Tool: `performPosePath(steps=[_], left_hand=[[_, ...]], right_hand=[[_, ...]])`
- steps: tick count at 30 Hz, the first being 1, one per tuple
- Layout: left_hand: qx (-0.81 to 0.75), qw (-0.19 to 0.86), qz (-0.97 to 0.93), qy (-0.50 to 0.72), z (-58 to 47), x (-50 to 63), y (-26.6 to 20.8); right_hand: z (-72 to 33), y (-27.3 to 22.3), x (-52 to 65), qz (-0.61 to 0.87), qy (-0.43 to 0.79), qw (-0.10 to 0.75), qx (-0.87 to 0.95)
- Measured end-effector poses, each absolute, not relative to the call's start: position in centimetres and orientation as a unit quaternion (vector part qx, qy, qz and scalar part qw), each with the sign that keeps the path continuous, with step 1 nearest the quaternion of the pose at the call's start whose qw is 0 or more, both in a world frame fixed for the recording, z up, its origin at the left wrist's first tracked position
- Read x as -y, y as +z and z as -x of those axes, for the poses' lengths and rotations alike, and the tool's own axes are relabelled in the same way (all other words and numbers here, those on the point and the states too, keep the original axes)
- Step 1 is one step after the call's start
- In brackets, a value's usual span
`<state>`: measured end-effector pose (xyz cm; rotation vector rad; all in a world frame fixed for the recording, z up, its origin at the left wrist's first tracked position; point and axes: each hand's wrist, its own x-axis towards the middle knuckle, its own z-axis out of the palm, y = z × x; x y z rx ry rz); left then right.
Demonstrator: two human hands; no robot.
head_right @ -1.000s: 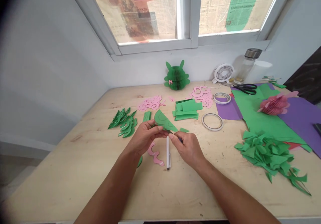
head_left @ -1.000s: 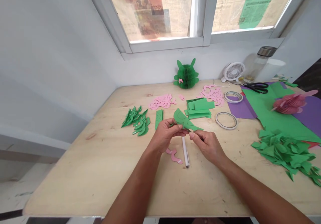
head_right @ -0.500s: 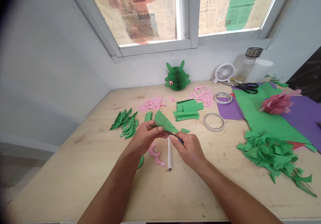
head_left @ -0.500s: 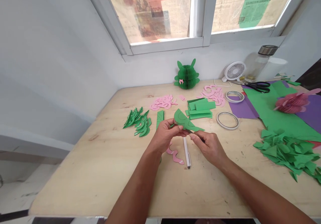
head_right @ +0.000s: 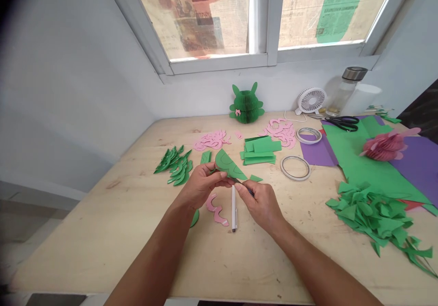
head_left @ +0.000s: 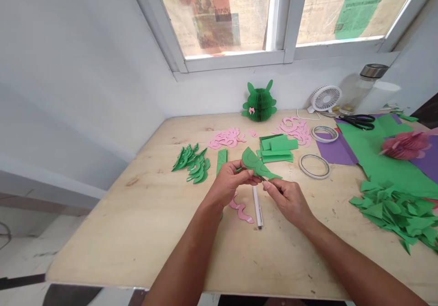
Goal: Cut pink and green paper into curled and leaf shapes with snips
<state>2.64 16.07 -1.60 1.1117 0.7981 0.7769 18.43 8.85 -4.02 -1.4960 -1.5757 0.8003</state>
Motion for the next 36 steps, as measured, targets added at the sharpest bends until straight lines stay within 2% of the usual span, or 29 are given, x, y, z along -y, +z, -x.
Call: performPosePath(steps=[24,36], left_hand=[[-0.346,0.696,-0.520,0.353,-2.5,-16.2,-1.9],[-0.375,0.712,-0.482,0.346,-2.8,-16.2,-2.0]], right_hand=[[-18.4,-4.0,-8.9,0.593,0.321,0.397,0.623],[-18.5,-4.7,-9.5,0.579,0.505,0.395,0.503]])
